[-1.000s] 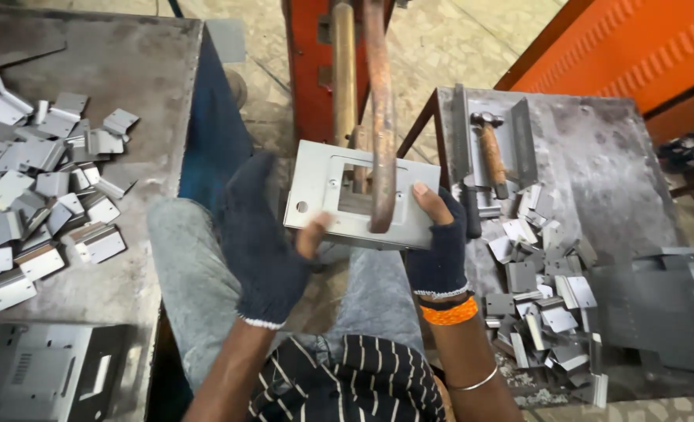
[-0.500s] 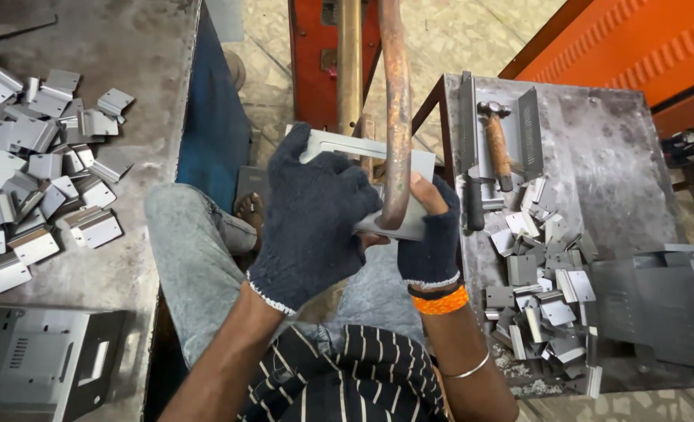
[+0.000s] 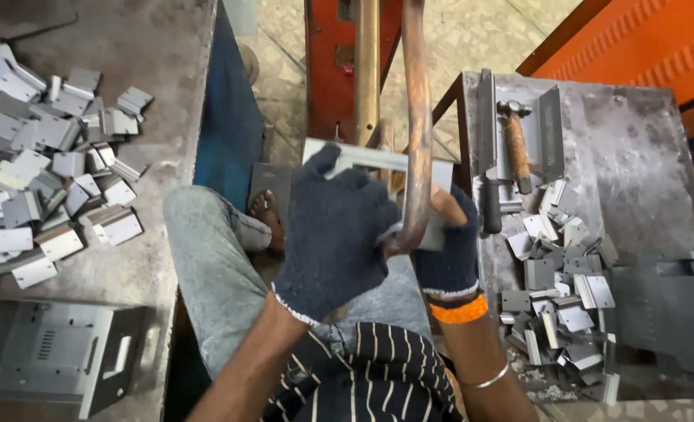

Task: The person assembles and spot-welds metal components into a larger housing unit.

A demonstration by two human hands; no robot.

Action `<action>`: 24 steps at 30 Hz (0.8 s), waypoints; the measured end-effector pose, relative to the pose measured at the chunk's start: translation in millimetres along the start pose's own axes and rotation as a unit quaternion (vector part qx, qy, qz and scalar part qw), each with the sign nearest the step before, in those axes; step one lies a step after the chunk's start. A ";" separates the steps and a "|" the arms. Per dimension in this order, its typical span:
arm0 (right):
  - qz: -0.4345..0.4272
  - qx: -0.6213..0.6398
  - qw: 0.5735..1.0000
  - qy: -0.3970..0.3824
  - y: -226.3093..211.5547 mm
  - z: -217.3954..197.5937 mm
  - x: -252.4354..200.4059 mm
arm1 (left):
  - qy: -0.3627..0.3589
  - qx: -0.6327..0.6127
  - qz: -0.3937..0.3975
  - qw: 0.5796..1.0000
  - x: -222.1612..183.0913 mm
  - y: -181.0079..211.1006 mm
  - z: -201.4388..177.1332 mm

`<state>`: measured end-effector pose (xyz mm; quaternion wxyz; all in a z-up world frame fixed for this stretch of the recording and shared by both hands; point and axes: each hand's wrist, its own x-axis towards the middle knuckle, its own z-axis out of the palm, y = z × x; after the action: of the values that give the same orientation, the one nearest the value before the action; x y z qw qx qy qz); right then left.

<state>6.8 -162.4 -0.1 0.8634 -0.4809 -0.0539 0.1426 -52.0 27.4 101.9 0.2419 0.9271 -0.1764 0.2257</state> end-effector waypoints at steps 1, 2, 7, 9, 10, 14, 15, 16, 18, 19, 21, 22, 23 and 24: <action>-0.002 0.002 1.000 -0.001 1.1 0.3 0.8 | 0.000 0.003 0.002 1.000 -0.9 -0.6 -0.4; 0.016 0.006 1.000 -0.008 0.7 -0.6 3.6 | -0.008 0.000 -0.004 1.000 -0.7 -1.0 0.4; -0.139 -0.266 0.954 -0.014 4.4 -8.9 -3.4 | 0.008 0.007 0.003 1.000 -8.3 4.7 -4.1; -0.256 -0.434 0.864 -0.004 0.7 -11.1 -6.1 | 0.063 -0.009 0.013 0.998 -11.3 6.1 -4.1; -0.264 -0.434 0.862 -0.005 -5.8 -7.0 -1.8 | 0.068 -0.006 0.018 0.998 -11.8 3.8 -5.5; -0.011 -0.063 0.995 0.078 -24.7 15.5 -0.3 | 0.074 0.013 -0.029 0.997 -20.1 -5.5 -0.7; 0.017 -0.057 0.994 0.095 -28.9 22.8 -2.9 | 0.073 -0.003 -0.028 0.997 -23.1 -7.3 2.7; 0.019 -0.059 0.993 0.099 -26.6 16.6 -4.2 | 0.072 -0.007 -0.030 0.997 -26.0 -8.2 7.9; 0.007 -0.060 0.993 0.103 -21.6 9.1 0.9 | 0.114 -0.076 -0.018 0.990 -28.0 -14.6 14.2; 0.006 -0.059 0.993 0.099 -22.9 9.2 2.1 | 0.116 -0.072 -0.018 0.990 -26.1 -15.1 14.9; -0.098 -0.249 0.960 0.081 -22.9 7.7 -5.2 | 0.094 -0.155 -0.034 0.983 -27.4 -12.6 16.6; -0.099 -0.248 0.960 0.081 -23.5 7.9 -4.0 | 0.094 -0.154 -0.032 0.983 -27.3 -11.0 17.0; -0.053 -0.185 0.977 0.096 -24.1 8.2 -3.0 | 0.097 -0.148 -0.032 0.984 -27.4 -9.3 17.2; -0.007 -0.122 0.986 0.110 -24.7 8.3 -2.8 | 0.101 -0.143 -0.031 0.984 -28.5 -7.0 17.7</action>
<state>7.0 -168.7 25.4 0.8000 -0.5948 0.0209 0.0755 -66.8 30.0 71.2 0.3956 0.8604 -0.1525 0.2828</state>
